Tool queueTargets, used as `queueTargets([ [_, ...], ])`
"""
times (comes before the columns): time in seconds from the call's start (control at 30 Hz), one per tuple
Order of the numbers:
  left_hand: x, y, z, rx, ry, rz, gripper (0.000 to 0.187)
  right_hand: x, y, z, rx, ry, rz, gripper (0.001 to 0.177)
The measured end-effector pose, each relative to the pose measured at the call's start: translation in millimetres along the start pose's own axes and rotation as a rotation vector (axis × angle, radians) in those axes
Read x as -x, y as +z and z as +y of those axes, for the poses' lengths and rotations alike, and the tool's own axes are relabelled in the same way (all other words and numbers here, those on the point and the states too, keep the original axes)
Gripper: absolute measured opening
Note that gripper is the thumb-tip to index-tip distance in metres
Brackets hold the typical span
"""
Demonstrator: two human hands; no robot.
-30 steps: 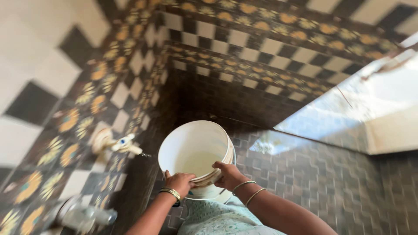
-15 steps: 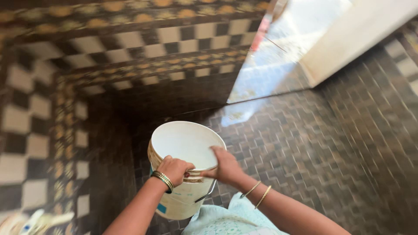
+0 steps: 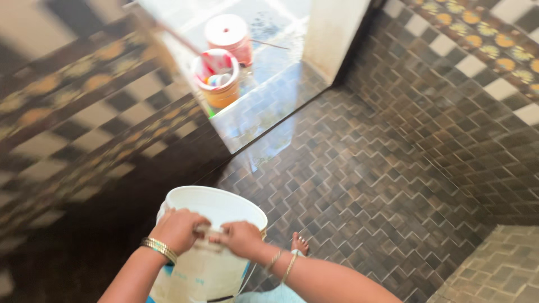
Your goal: The person fills a bucket with water from a tap in a tiled bathroom, occasionally pouring water onto the floor and then refilling the bucket several times.
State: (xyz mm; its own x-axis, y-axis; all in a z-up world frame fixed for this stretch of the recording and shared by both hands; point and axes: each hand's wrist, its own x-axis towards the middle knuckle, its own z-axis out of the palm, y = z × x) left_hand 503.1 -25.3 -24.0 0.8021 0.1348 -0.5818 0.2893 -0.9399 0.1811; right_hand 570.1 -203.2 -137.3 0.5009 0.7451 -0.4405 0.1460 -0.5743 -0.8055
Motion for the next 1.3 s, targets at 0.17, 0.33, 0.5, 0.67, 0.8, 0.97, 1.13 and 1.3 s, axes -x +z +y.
queueTargets([
  [0.17,-118,-58,81,0.126,0.109,0.328,0.045,-97,-120,124,-0.41,0.059,0.235,0.038],
  [0.33,-191,-72,175,0.11,0.222,0.253,0.041,-113,-228,237,-0.982,0.109,0.352,0.038],
  [0.5,-210,-79,232,0.076,0.383,0.184,0.042,-80,-282,275,-1.209,0.024,0.502,0.047],
  [0.67,-196,-85,221,0.035,0.401,0.102,0.042,-28,-292,238,-1.095,-0.059,0.919,0.042],
  [0.8,-160,-79,184,0.052,0.473,0.114,0.036,3,-271,150,-0.53,0.097,1.244,0.034],
  [0.97,-113,-77,127,0.081,0.485,0.185,0.036,32,-196,61,0.022,0.517,1.189,0.032],
  [1.13,-91,-68,101,0.166,0.597,0.281,0.03,32,-109,25,0.026,0.499,1.125,0.033],
  [1.3,-76,-57,118,0.154,0.677,0.348,0.028,17,-27,30,-0.234,0.4,0.856,0.04],
])
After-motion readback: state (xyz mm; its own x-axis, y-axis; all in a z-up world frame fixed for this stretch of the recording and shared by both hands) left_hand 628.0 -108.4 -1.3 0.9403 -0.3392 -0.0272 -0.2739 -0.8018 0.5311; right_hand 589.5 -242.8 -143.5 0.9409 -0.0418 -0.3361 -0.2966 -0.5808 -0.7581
